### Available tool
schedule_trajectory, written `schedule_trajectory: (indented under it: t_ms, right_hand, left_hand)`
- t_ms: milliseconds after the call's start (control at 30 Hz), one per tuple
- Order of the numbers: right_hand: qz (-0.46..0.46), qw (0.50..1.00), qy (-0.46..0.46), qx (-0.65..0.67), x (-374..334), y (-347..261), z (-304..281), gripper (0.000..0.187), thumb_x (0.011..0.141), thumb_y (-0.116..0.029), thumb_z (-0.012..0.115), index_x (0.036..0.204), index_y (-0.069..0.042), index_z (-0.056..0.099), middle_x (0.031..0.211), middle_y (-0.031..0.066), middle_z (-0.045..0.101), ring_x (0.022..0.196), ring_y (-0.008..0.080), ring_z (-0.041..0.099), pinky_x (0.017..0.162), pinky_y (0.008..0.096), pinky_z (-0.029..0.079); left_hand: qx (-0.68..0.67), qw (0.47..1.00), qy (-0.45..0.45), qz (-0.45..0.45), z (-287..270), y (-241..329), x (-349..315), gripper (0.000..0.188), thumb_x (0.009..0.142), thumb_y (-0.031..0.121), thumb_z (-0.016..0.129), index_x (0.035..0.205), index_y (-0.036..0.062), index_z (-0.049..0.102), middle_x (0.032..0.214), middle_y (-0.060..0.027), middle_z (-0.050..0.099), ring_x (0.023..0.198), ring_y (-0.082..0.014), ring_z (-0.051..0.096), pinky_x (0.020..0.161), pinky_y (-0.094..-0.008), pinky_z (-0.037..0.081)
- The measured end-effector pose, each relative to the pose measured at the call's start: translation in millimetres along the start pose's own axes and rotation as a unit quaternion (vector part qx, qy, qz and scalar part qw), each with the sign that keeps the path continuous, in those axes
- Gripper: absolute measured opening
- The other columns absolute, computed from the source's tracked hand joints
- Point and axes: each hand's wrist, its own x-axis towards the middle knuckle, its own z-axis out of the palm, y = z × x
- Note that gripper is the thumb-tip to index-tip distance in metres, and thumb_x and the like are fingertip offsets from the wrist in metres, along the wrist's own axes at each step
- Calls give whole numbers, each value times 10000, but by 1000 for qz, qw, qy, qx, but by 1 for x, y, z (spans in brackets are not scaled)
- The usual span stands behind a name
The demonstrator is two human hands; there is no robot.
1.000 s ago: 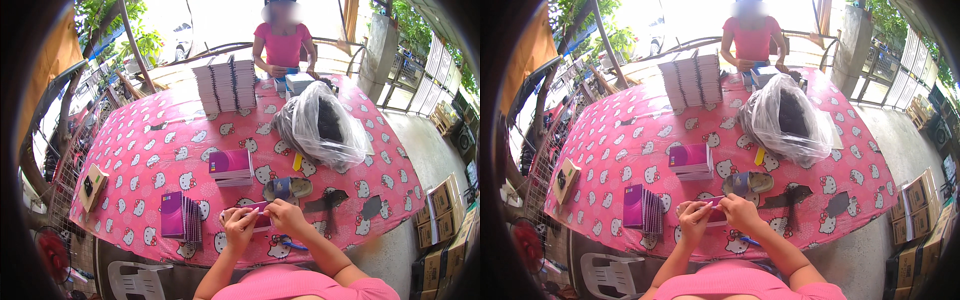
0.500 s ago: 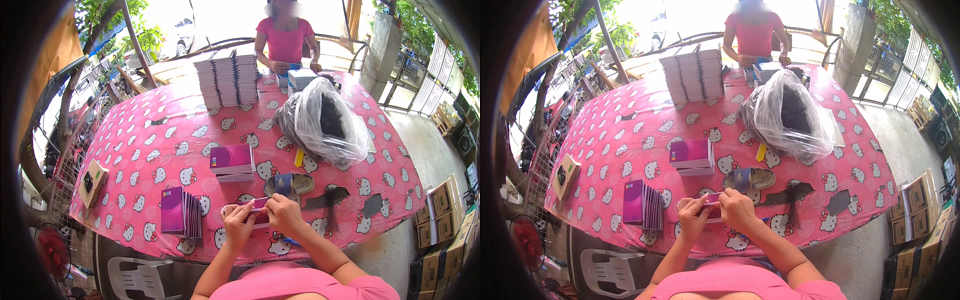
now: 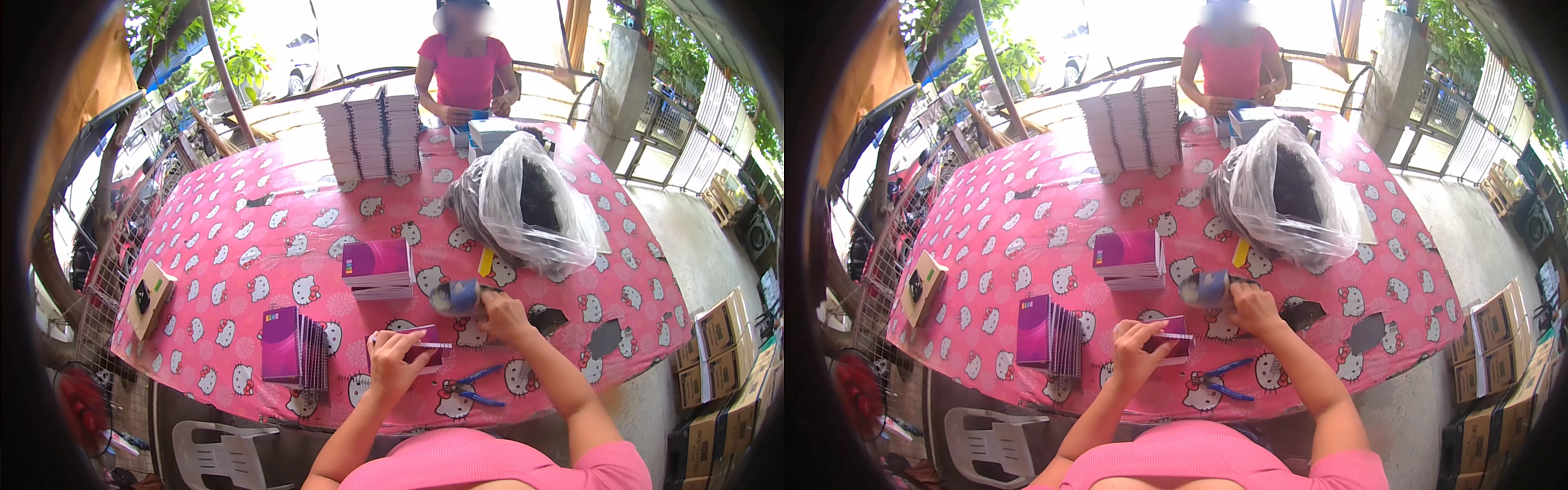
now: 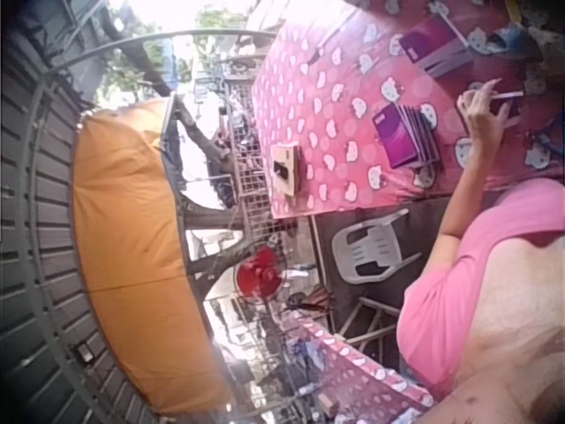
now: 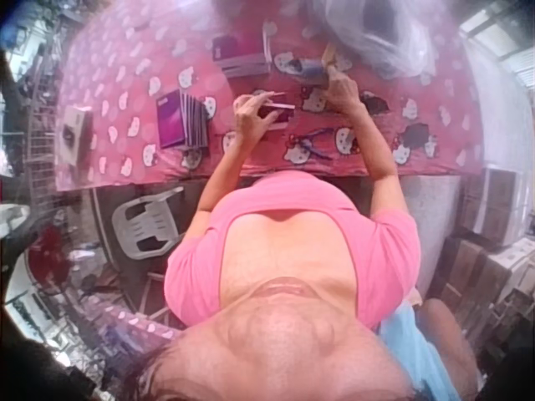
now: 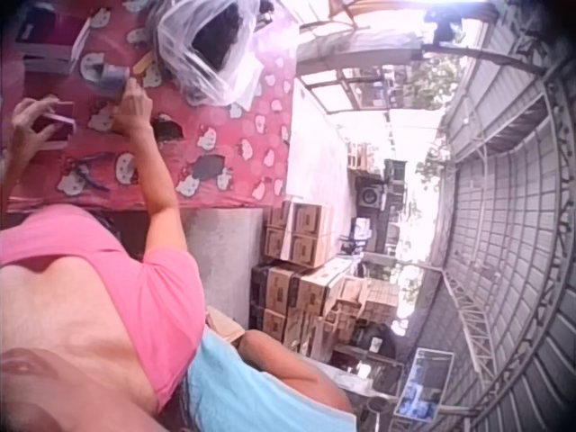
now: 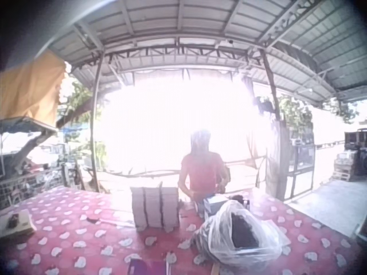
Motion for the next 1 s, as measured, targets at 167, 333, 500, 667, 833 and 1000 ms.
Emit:
schedule_trajectory:
  t_ms: [167, 333, 500, 667, 833, 1000]
  right_hand:
    - [-55, 817, 39, 573, 2, -17, -45, 420, 692, -114, 773, 1037, -18, 554, 925, 91, 660, 899, 158, 620, 805, 330, 508]
    - [8, 916, -37, 398, 8, -14, -29, 393, 662, -6, 743, 1024, -23, 590, 867, 133, 676, 809, 154, 640, 738, 330, 497]
    - [-18, 914, -74, 399, 12, -42, -44, 357, 655, 9, 742, 967, -3, 570, 845, 139, 661, 804, 146, 632, 701, 308, 494]
    - [-64, 898, -110, 422, 23, -63, -54, 349, 644, 7, 740, 954, -5, 581, 836, 89, 664, 815, 134, 613, 719, 337, 497]
    - [-83, 797, -119, 587, 28, -60, -36, 344, 656, 10, 710, 967, -6, 564, 791, 79, 623, 767, 108, 573, 696, 307, 478]
    - [-50, 894, -102, 433, 45, -72, -31, 327, 688, -20, 721, 980, -30, 574, 788, 120, 640, 730, 130, 574, 681, 323, 478]
  left_hand:
    - [-5, 999, 39, 10, -6, 10, 6, 293, 592, 109, 855, 829, 79, 686, 813, -65, 668, 853, -267, 591, 797, -395, 447]
    - [-23, 1000, 3, -7, 0, 0, -1, 349, 578, 131, 875, 860, 81, 676, 821, -60, 673, 859, -260, 609, 807, -393, 450]
    - [-40, 998, -21, -35, -7, 5, 14, 572, 640, 196, 859, 1141, 99, 600, 845, -47, 667, 886, -251, 604, 875, -397, 431]
    - [-54, 998, 10, -25, -17, -11, 4, 497, 654, 110, 845, 1092, 52, 616, 1106, -142, 589, 1050, -328, 565, 894, -401, 477]
    - [-241, 953, 49, -178, -14, -29, -10, 487, 705, 5, 808, 1137, 51, 588, 1082, -85, 598, 1006, -209, 593, 856, -326, 501]
    - [-426, 863, 76, -259, -12, -34, -28, 419, 821, -145, 630, 1203, 0, 535, 1037, -81, 642, 972, -141, 618, 843, -272, 521]
